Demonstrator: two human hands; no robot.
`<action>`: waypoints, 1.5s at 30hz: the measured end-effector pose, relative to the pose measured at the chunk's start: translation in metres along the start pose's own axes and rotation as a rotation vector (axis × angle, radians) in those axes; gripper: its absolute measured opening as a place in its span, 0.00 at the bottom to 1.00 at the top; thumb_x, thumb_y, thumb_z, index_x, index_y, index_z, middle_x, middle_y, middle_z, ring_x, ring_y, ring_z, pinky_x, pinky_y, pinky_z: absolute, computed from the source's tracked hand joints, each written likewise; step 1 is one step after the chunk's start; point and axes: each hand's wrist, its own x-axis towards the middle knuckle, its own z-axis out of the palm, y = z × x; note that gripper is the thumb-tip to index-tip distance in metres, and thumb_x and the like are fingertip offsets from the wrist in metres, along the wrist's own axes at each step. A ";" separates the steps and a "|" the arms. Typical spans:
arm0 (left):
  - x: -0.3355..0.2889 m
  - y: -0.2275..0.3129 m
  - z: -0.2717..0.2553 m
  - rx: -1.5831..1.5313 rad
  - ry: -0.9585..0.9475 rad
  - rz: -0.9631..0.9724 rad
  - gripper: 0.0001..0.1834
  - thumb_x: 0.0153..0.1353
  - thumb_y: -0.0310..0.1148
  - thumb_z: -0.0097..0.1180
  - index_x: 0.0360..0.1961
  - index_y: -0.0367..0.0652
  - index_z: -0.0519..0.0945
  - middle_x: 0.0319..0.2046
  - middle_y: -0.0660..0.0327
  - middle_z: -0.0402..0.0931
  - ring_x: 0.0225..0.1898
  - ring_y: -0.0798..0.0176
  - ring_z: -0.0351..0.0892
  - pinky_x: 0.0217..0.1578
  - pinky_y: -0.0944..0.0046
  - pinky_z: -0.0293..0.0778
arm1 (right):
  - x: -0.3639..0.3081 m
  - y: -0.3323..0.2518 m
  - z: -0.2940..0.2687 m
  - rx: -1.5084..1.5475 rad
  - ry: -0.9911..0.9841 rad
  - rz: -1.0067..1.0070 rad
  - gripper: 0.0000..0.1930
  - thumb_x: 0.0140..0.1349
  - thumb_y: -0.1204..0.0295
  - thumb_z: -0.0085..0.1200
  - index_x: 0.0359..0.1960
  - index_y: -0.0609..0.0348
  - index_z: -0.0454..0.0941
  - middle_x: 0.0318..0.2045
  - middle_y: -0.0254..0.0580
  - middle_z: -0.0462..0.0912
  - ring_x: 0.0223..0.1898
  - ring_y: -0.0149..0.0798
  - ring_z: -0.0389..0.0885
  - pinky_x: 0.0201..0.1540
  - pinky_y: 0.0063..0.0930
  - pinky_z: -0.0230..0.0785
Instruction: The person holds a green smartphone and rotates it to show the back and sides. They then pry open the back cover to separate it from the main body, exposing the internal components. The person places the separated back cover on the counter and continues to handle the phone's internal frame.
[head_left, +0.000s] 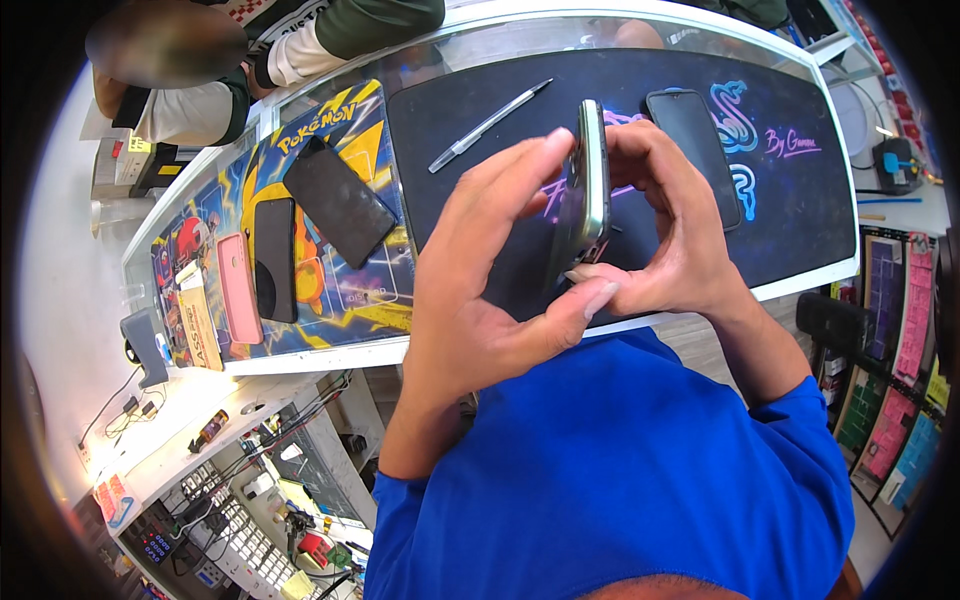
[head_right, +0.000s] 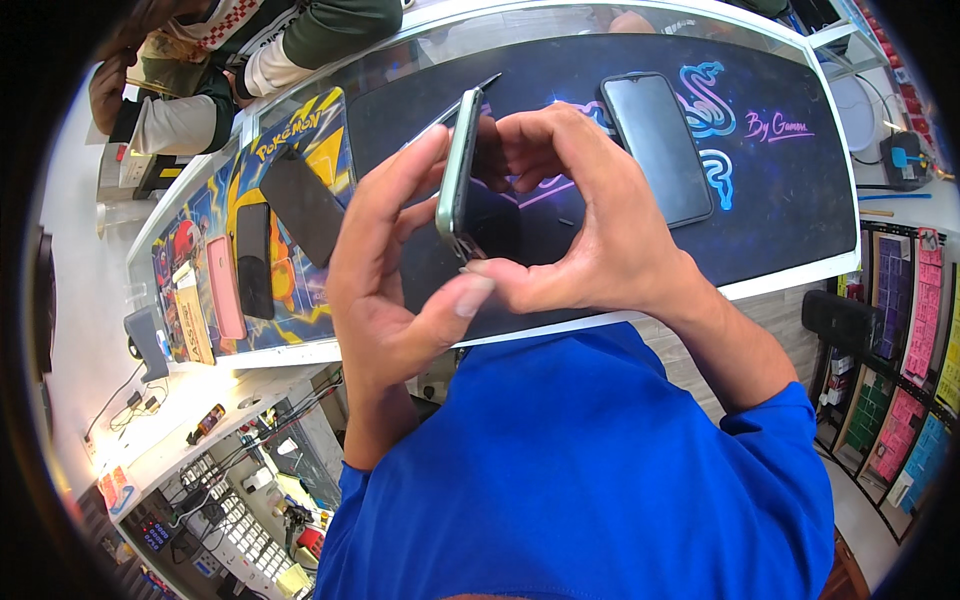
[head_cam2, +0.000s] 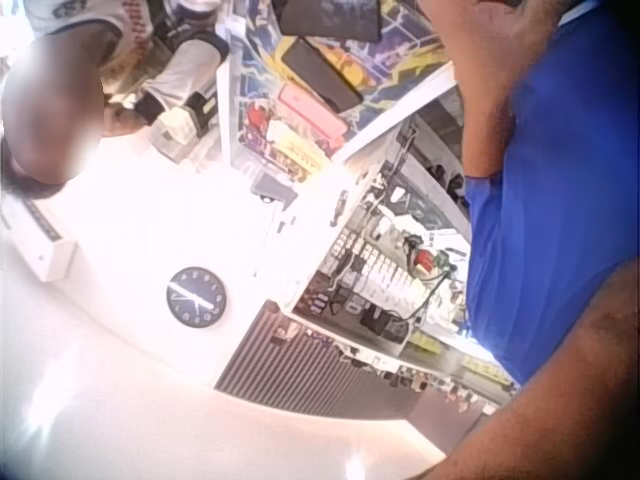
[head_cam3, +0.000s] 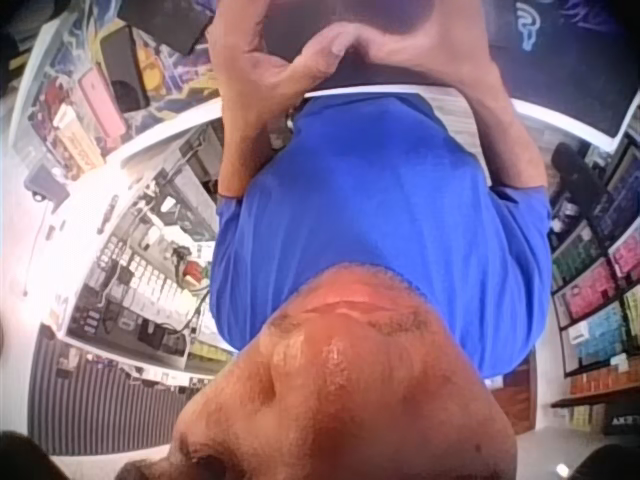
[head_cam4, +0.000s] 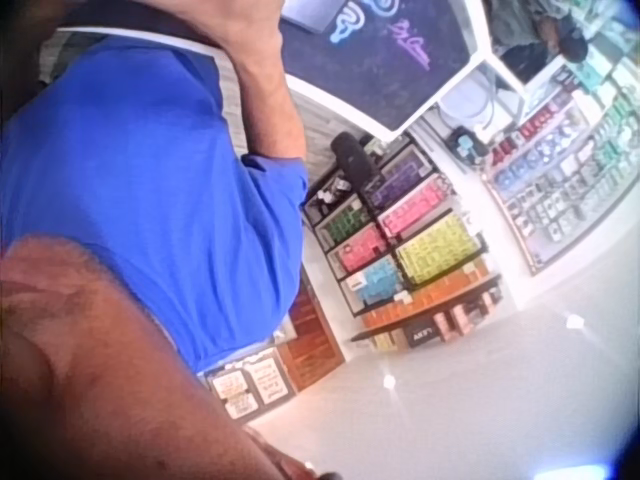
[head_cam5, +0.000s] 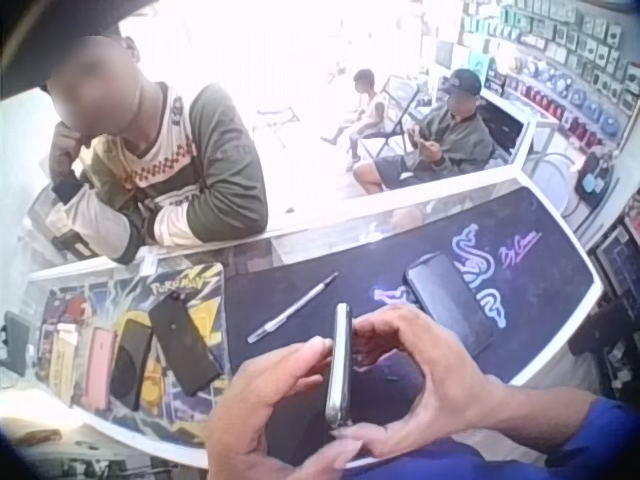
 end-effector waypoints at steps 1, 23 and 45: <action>0.002 -0.002 -0.002 -0.008 -0.061 -0.031 0.51 0.52 0.33 0.78 0.77 0.34 0.69 0.72 0.46 0.74 0.71 0.50 0.77 0.67 0.51 0.75 | -0.001 0.003 -0.002 0.017 -0.025 0.008 0.43 0.44 0.64 0.80 0.64 0.65 0.76 0.50 0.45 0.83 0.50 0.40 0.86 0.56 0.33 0.80; 0.020 -0.017 -0.008 -0.092 -0.169 -0.054 0.59 0.42 0.52 0.80 0.73 0.30 0.73 0.62 0.52 0.77 0.63 0.55 0.83 0.60 0.55 0.83 | 0.005 0.004 -0.007 -0.004 -0.205 -0.127 0.48 0.41 0.67 0.80 0.68 0.69 0.74 0.52 0.48 0.81 0.50 0.43 0.86 0.54 0.35 0.83; 0.021 -0.020 -0.007 -0.087 -0.145 -0.029 0.57 0.40 0.54 0.77 0.72 0.35 0.75 0.59 0.53 0.77 0.61 0.54 0.82 0.58 0.56 0.83 | 0.005 0.006 -0.007 -0.022 -0.195 -0.138 0.48 0.40 0.67 0.79 0.68 0.69 0.73 0.54 0.50 0.81 0.50 0.44 0.85 0.55 0.37 0.81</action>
